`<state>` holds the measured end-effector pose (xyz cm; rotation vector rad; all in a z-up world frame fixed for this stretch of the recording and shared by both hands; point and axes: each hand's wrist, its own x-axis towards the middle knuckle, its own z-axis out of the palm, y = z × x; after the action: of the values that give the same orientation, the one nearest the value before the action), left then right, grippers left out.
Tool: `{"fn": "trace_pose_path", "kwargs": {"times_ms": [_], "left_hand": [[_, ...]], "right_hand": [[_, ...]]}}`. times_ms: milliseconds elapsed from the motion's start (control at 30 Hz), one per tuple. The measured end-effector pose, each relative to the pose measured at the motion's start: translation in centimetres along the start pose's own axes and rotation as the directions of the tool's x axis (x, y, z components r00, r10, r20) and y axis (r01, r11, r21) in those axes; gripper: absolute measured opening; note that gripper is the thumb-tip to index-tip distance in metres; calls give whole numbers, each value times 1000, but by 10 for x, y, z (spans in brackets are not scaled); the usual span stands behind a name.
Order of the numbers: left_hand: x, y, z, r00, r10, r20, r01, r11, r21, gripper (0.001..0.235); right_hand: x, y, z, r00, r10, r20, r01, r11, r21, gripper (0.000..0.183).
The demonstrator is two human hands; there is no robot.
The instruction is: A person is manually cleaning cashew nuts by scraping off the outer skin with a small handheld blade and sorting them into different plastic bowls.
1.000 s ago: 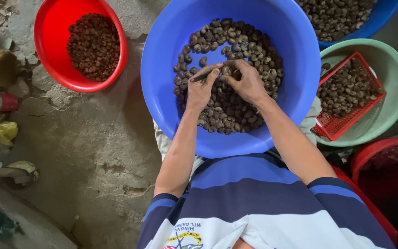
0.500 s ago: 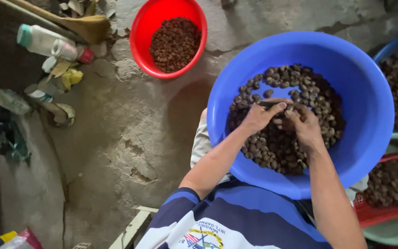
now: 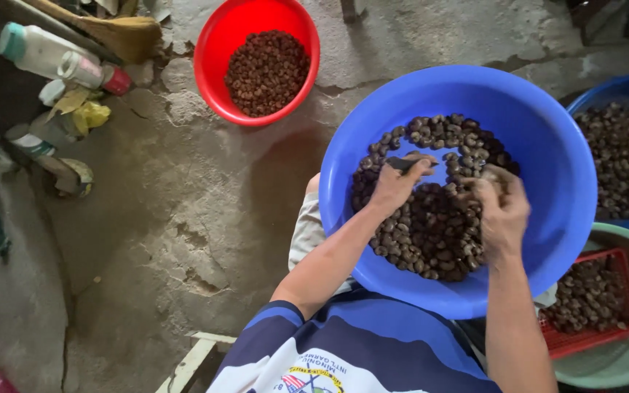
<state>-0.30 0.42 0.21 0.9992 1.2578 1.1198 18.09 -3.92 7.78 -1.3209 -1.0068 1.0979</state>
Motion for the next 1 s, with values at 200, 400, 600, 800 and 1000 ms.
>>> {"fn": "trace_pose_path", "kwargs": {"times_ms": [200, 400, 600, 800, 1000], "left_hand": [[-5, 26, -6, 970, -242, 5, 242, 970, 1, 46], [-4, 32, -2, 960, -277, -42, 277, 961, -21, 44], [-3, 36, -6, 957, -259, -133, 242, 961, -134, 42], [13, 15, -14, 846, -187, -499, 168, 982, -83, 61], [10, 37, -17, 878, -118, -463, -24, 957, -290, 50]], "right_hand": [[-16, 5, -116, 893, -340, -295, 271, 929, -253, 24], [-42, 127, -262, 820, -404, -407, -86, 616, -783, 22], [-80, 120, -250, 834, 169, -525, -423, 807, -412, 41], [-53, 147, -293, 815, -418, -401, -42, 648, -761, 32], [-3, -17, -146, 709, -687, -159, 427, 599, -677, 23]]}}
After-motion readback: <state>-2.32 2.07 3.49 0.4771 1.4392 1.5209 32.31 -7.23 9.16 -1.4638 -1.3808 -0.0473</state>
